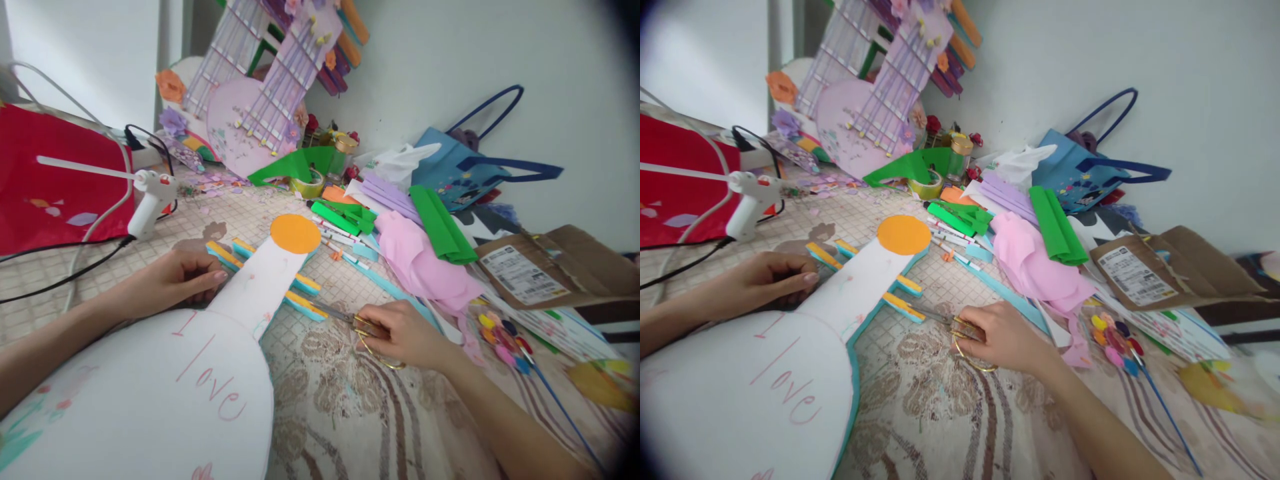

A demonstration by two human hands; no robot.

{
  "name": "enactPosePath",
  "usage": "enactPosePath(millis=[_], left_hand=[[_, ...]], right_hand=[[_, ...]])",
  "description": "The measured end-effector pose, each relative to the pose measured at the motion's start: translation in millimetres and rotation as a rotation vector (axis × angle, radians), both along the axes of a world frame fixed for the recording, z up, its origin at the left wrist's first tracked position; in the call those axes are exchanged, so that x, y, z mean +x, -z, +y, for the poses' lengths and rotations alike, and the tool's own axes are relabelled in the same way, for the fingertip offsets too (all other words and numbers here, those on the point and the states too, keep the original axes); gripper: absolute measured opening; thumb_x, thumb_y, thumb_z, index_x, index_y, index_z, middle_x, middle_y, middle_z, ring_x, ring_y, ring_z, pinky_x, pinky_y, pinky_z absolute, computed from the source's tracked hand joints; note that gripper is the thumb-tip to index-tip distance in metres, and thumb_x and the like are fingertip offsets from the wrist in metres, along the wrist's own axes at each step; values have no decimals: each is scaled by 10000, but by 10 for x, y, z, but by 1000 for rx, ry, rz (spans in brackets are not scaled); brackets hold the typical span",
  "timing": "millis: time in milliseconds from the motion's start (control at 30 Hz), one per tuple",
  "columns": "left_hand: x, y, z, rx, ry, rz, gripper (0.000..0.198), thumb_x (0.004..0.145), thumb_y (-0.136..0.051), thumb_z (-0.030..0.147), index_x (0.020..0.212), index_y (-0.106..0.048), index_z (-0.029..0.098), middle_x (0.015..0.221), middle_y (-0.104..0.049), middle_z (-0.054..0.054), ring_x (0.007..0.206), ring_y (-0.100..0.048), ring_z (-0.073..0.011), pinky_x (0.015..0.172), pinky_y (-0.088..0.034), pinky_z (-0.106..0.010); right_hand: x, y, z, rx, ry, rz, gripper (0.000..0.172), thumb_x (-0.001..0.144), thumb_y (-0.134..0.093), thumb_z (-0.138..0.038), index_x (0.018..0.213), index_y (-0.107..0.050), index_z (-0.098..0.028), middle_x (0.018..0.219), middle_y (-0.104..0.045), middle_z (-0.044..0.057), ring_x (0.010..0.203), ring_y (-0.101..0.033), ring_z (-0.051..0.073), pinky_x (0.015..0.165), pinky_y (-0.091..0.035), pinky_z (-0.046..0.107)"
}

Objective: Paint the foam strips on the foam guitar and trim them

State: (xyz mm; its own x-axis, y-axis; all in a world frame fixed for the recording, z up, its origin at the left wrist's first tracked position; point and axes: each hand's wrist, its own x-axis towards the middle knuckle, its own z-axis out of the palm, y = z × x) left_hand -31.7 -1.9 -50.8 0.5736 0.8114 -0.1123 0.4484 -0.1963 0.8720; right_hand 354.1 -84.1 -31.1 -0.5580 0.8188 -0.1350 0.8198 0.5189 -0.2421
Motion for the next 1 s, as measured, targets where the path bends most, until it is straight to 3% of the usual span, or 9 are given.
enactPosePath(millis=[167,367,733,1000], left_hand=[[-7,2,9,36,18,-14,314,852,-548,425,666,-553,171,562,-475,39,493,-392,-79,438,-337,-175],[-12,6,21,138,88,-62,160,815,-612,333,770,-602,180,702,-579,-2,630,-521,-119,549,-417,-202],[-11,12,-7,-35,123,-27,204,855,-565,350,780,-452,198,632,-412,67,541,-353,-84,451,-304,-179],[21,48,-8,-100,119,-71,204,850,-564,359,787,-452,201,634,-408,64,538,-334,-86,448,-293,-182]], right_hand=[[-10,-36,16,-11,-3,15,235,838,-597,-429,801,-582,-197,572,-514,-48,526,-423,97,541,-260,241],[-11,-66,6,10,14,55,254,849,-583,-449,803,-585,-199,565,-508,-48,512,-416,93,538,-262,240],[90,-13,-100,29,108,97,286,847,-581,-477,832,-584,-192,559,-490,-51,518,-438,98,531,-300,229],[42,-106,-78,67,55,60,239,856,-568,-437,829,-592,-200,559,-512,-47,499,-429,95,530,-282,237]])
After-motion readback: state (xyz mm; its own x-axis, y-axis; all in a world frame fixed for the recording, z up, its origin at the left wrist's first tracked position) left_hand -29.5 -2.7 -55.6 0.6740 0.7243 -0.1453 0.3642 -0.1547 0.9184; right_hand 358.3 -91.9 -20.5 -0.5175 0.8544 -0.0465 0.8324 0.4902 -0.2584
